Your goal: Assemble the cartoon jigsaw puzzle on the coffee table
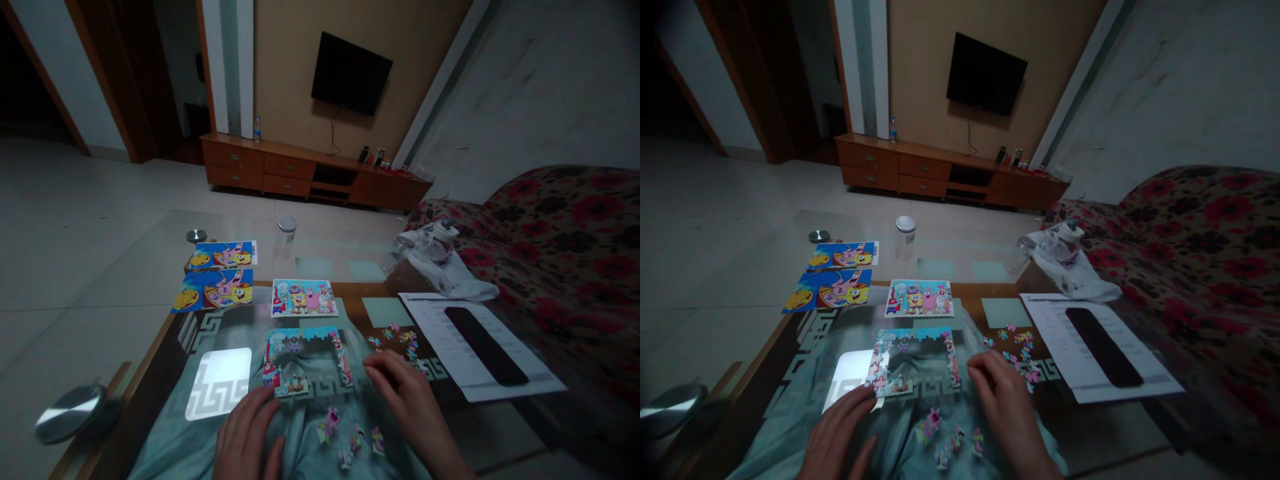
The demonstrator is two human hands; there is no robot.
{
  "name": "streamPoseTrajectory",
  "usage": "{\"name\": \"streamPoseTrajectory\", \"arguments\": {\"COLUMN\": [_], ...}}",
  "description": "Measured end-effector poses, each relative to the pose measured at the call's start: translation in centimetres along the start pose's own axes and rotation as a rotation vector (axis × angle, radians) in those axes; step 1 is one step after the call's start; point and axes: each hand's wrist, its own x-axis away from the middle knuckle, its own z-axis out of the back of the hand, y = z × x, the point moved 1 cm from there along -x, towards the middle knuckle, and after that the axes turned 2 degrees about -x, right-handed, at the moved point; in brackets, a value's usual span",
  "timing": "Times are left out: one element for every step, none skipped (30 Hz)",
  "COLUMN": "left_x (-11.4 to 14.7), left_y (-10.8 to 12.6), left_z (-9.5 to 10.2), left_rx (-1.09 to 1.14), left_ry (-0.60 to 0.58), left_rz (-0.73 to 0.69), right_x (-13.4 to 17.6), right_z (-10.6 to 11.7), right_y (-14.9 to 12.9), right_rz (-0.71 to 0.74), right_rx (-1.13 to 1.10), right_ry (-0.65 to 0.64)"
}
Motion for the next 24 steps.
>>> {"name": "streamPoseTrajectory", "arguments": {"left_x": [0.0, -0.1, -0.1, -0.2, -0.2, -0.3, -0.5, -0.7, -1.0, -1.3, -1.6, -1.8, -2.0, -2.0, -1.9, -1.7, -1.4, -1.0, -0.6, -0.2, 0.1, 0.3, 0.4, 0.5], "left_y": [0.0, 0.0, 0.0, 0.0, 0.0, 0.0, 0.0, 0.1, 0.2, 0.4, 0.5, 0.6, 0.7, 0.7, 0.7, 0.7, 0.6, 0.5, 0.3, 0.2, 0.1, 0.0, 0.0, 0.0], "left_z": [0.1, 0.2, 0.3, 0.3, 0.4, 0.4, 0.5, 0.7, 0.8, 1.0, 1.1, 1.2, 1.2, 1.1, 0.9, 0.6, 0.3, -0.1, -0.4, -0.7, -0.8, -0.9, -0.9, -0.9], "left_rx": [0.013, 0.023, 0.029, 0.033, 0.035, 0.035, 0.033, 0.029, 0.023, 0.014, 0.006, 0.001, -0.001, 0.003, 0.009, 0.019, 0.032, 0.043, 0.054, 0.060, 0.058, 0.056, 0.055, 0.056], "left_ry": [0.000, -0.003, -0.005, -0.009, -0.011, -0.011, -0.003, 0.007, 0.022, 0.040, 0.056, 0.073, 0.091, 0.095, 0.098, 0.100, 0.105, 0.111, 0.111, 0.102, 0.091, 0.062, 0.034, 0.012], "left_rz": [0.007, 0.008, 0.006, 0.000, -0.003, -0.006, -0.012, -0.017, -0.018, -0.022, -0.025, -0.032, -0.036, -0.044, -0.044, -0.034, -0.019, 0.004, 0.027, 0.039, 0.055, 0.046, 0.023, 0.004], "right_x": [0.2, 0.4, 0.6, 0.9, 1.1, 1.4, 1.7, 2.0, 2.3, 2.6, 3.0, 3.3, 3.6, 4.0, 4.3, 4.6, 4.8, 5.0, 5.1, 5.1, 5.1, 5.1, 5.0, 4.9], "right_z": [0.4, 0.9, 1.2, 1.5, 1.7, 1.9, 1.9, 1.9, 1.9, 1.8, 1.7, 1.6, 1.4, 1.2, 0.9, 0.6, 0.3, 0.0, -0.4, -0.7, -1.0, -1.3, -1.6, -1.8], "right_y": [0.3, 0.5, 0.8, 1.0, 1.2, 1.4, 1.5, 1.7, 1.9, 2.1, 2.2, 2.4, 2.4, 2.4, 2.3, 2.2, 1.9, 1.6, 1.3, 1.0, 0.7, 0.5, 0.3, 0.3], "right_rz": [-0.005, -0.009, -0.012, -0.014, -0.018, -0.022, -0.027, -0.035, -0.047, -0.060, -0.073, -0.084, -0.093, -0.100, -0.101, -0.100, -0.097, -0.093, -0.084, -0.072, -0.060, -0.050, -0.042, -0.039], "right_rx": [0.004, 0.008, 0.012, 0.015, 0.019, 0.022, 0.026, 0.035, 0.050, 0.072, 0.099, 0.125, 0.147, 0.160, 0.165, 0.165, 0.161, 0.156, 0.150, 0.143, 0.137, 0.135, 0.138, 0.146], "right_ry": [0.015, 0.028, 0.037, 0.039, 0.032, 0.013, -0.015, -0.047, -0.084, -0.123, -0.163, -0.203, -0.240, -0.270, -0.291, -0.302, -0.307, -0.309, -0.314, -0.323, -0.338, -0.354, -0.366, -0.373]}}
